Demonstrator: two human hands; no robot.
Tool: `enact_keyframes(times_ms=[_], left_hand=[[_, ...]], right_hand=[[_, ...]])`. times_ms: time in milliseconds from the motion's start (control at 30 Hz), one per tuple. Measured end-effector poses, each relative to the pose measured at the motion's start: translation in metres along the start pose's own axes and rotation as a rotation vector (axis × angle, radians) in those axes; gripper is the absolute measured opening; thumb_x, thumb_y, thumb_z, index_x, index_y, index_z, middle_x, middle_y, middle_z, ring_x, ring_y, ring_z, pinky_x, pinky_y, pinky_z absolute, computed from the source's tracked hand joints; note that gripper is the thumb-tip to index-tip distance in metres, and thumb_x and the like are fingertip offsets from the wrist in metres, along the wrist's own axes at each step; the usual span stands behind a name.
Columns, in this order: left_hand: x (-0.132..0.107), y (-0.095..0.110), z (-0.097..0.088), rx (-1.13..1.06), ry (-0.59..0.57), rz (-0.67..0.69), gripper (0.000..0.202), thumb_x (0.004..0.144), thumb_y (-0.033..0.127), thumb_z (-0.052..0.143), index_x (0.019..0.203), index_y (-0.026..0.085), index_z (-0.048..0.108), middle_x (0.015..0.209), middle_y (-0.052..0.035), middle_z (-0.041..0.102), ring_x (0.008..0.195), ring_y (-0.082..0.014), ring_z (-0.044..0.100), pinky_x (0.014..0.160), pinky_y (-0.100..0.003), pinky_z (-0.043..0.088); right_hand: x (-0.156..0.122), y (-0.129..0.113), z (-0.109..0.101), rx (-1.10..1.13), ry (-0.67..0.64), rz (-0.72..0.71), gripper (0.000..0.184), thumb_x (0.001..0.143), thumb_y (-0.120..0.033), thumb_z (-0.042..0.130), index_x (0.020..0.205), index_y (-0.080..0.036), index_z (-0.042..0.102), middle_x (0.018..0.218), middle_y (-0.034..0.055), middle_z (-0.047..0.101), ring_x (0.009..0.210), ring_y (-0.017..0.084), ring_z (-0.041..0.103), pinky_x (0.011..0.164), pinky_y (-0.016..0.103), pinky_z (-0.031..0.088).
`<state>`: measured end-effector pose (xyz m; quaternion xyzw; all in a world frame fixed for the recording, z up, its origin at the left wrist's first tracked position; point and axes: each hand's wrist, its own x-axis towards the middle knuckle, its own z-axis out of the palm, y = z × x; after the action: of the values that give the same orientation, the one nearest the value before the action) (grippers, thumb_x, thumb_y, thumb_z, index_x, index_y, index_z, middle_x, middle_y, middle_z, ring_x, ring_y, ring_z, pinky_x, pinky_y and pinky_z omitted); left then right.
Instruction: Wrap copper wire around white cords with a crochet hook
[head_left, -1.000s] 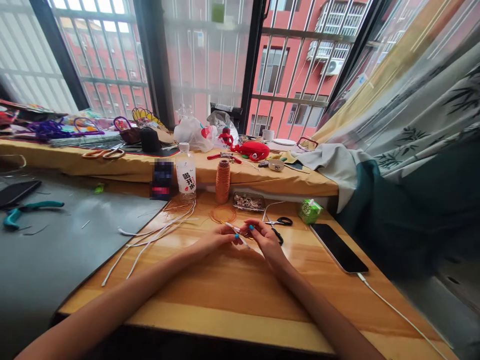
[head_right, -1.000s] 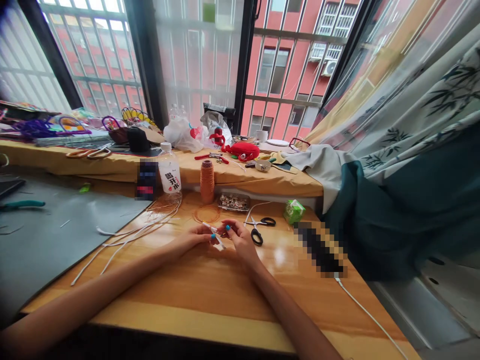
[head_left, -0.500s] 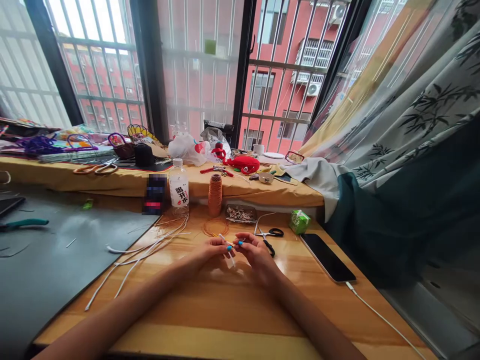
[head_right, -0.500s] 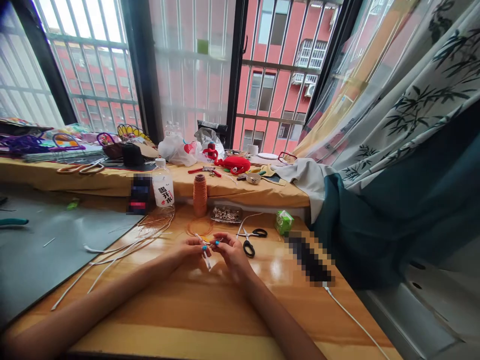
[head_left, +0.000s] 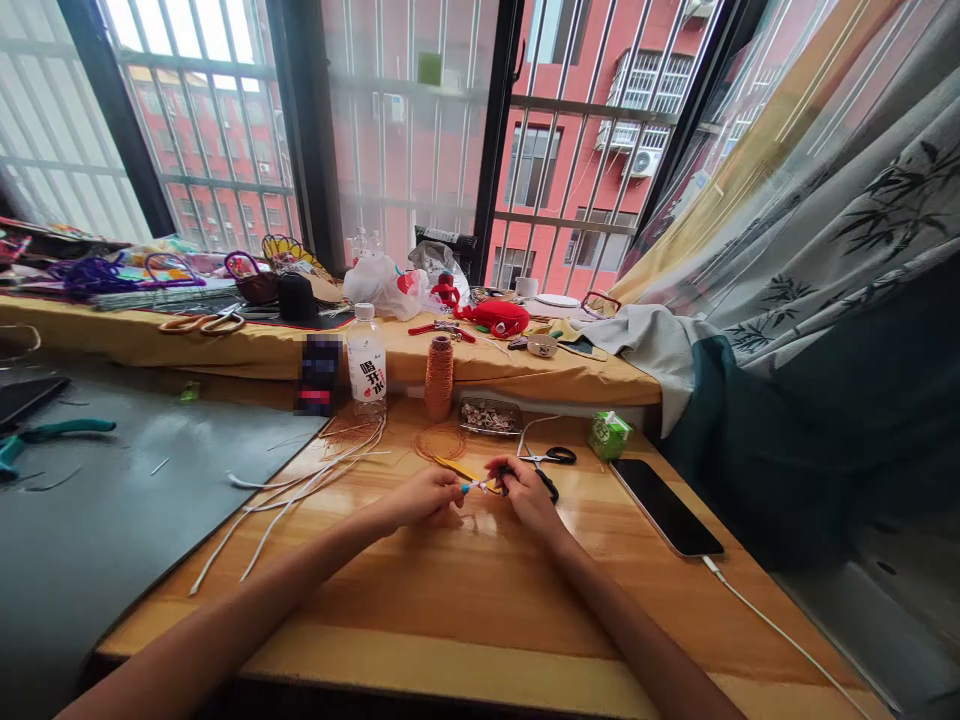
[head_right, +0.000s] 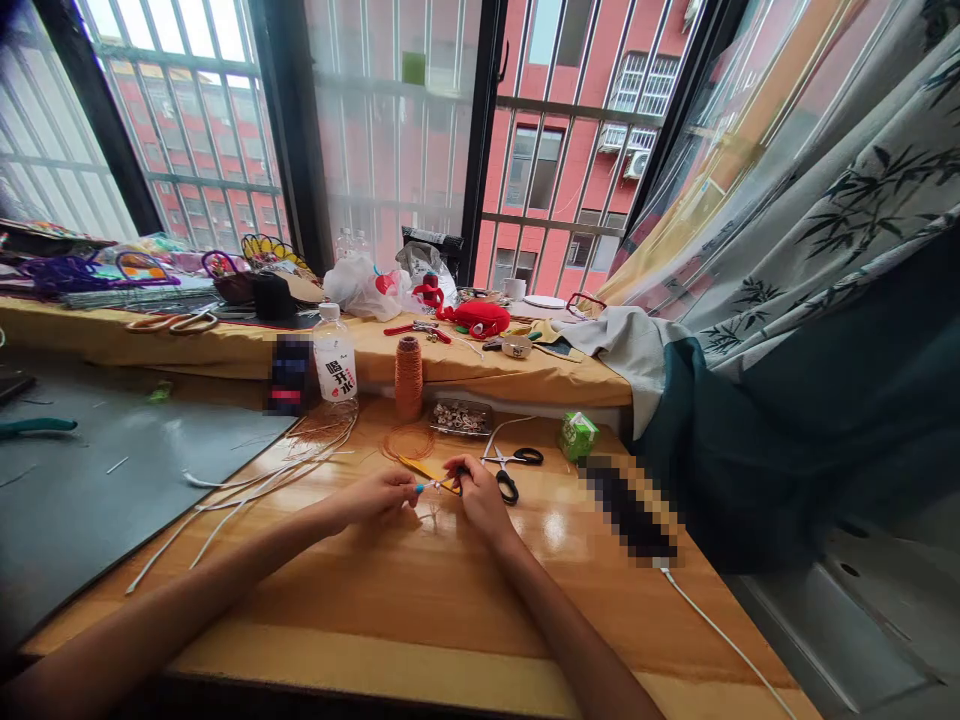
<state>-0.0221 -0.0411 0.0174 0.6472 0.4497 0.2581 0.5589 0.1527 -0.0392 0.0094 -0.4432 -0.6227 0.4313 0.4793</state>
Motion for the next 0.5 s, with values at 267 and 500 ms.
enact_keyframes(times_ms=[267, 500], left_hand=[[0.008, -0.004, -0.006, -0.374, 0.405, 0.171, 0.02, 0.071, 0.032, 0.046, 0.083, 0.017, 0.043, 0.049, 0.0091, 0.034, 0.036, -0.0035, 0.027, 0.036, -0.015, 0.02], [0.011, -0.012, -0.003, -0.419, 0.438, 0.157, 0.022, 0.074, 0.04, 0.043, 0.079, 0.019, 0.037, 0.04, 0.0119, 0.024, 0.03, -0.0036, 0.018, 0.031, -0.015, 0.016]], right_hand=[[0.002, 0.004, 0.017, -0.825, -0.205, -0.447, 0.028, 0.08, -0.017, 0.042, 0.107, -0.019, 0.049, 0.105, 0.0102, 0.055, 0.1, 0.02, 0.048, 0.084, 0.036, 0.037], [0.002, -0.001, 0.001, -1.209, -0.233, -0.46, 0.018, 0.078, -0.012, 0.041, 0.09, -0.015, 0.054, 0.087, 0.0077, 0.055, 0.083, 0.018, 0.05, 0.073, 0.026, 0.038]])
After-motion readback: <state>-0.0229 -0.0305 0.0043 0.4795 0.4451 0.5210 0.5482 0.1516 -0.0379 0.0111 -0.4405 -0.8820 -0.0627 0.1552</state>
